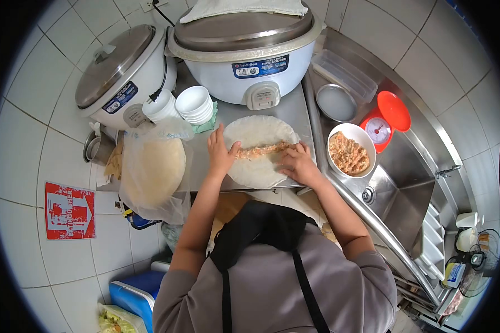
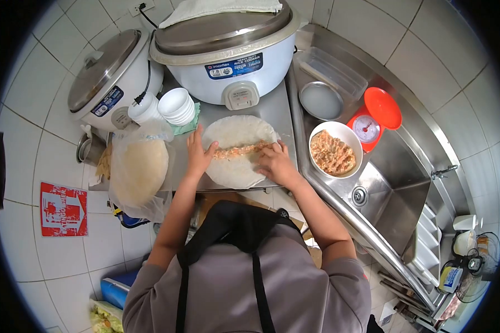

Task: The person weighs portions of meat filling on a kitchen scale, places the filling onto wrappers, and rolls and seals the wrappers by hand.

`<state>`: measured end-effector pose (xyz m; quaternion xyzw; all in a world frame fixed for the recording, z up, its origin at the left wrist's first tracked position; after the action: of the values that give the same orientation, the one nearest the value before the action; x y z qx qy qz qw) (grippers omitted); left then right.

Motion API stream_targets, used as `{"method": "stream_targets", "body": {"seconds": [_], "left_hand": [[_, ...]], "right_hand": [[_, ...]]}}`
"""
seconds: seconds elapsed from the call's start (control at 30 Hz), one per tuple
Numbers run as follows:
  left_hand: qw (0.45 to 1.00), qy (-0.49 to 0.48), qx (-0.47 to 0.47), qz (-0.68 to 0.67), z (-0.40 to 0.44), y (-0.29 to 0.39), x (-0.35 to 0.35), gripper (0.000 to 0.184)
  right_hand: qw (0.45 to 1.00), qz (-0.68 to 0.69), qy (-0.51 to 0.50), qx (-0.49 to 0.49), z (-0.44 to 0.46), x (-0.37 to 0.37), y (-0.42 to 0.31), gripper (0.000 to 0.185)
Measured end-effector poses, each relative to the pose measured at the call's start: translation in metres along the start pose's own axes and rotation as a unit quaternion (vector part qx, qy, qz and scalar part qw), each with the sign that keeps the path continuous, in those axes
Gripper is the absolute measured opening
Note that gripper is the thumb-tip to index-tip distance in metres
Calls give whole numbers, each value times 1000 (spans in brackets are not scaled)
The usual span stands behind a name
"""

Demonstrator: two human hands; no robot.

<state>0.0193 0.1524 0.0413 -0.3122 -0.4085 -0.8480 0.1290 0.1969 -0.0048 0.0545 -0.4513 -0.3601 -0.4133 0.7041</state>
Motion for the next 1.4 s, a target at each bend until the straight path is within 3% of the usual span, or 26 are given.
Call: {"method": "stream_targets", "body": {"seconds": [0.17,0.47,0.67,0.77,0.87,0.93,1.13,1.23,1.33,1.4], "left_hand": [[998,-17,-20,55,11,-16,-2,78],[985,-106,-86,104,16,18,23,81],[986,-55,-108,117,16,25,38,63],[989,-80,-117,35,3,38,34,52],[967,-170,-190,-1,-27,77,16,40],[954,-208,-216,-3,-42,102,8,35],[966,-155,-193,74,-18,67,-3,34],[982,-162,-96,13,18,37,-10,36],[972,-232,35,2,43,11,-29,37],[973,-229,28,-3,54,-2,-43,36]], "right_hand": [[999,28,-33,19,-6,-6,-8,24],[999,25,-21,16,-11,-1,-3,24],[998,47,-31,41,-9,-3,-6,17],[998,25,-21,59,-4,-8,-6,14],[997,58,12,56,2,1,-8,10],[996,68,52,4,12,8,0,11],[988,90,82,-93,43,17,27,8],[979,73,148,-122,54,16,40,10],[963,4,238,-125,62,36,21,13],[966,-47,238,-90,67,34,-4,15]]}}
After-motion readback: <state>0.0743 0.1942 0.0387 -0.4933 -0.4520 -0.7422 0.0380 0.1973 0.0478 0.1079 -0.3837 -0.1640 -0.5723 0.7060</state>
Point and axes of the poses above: each hand's wrist, its own z-axis towards the middle knuckle, its own x-axis out of the back of the hand, y = z × x, the point moved 8 cm from there along z, towards the middle knuckle, and after that the axes turned 4 degrees about -z, right-handed, at the moved point
